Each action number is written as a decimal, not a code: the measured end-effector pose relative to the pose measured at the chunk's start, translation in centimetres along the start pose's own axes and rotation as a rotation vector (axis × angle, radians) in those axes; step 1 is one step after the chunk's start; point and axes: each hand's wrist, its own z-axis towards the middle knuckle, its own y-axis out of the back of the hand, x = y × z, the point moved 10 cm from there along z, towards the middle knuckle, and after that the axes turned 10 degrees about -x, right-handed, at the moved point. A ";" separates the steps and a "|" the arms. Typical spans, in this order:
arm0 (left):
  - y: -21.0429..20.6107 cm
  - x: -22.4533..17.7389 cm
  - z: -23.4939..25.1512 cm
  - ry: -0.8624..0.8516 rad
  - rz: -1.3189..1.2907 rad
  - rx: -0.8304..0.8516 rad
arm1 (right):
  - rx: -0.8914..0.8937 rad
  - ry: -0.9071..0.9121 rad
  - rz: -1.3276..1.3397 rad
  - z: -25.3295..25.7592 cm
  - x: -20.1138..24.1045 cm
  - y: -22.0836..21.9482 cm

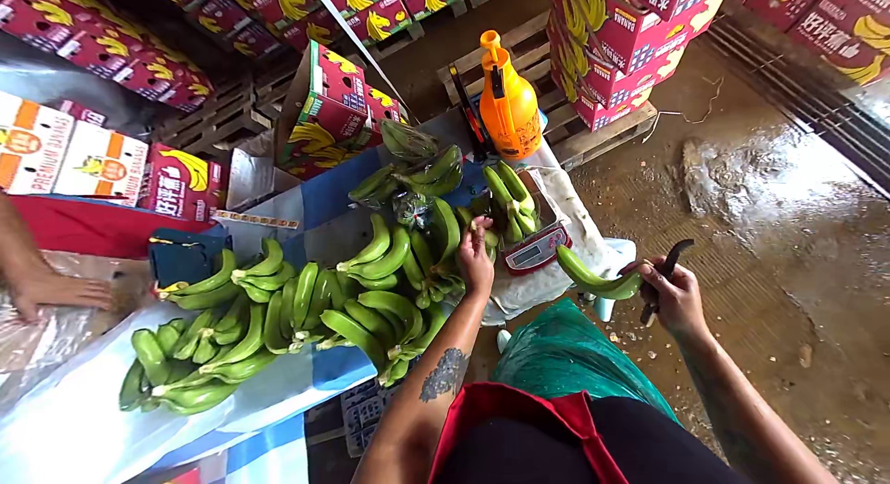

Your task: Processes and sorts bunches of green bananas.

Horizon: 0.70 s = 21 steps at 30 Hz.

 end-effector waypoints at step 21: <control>15.1 -12.0 -8.5 -0.585 0.076 -0.277 | 0.327 0.061 0.075 -1.8 -0.2 -11.4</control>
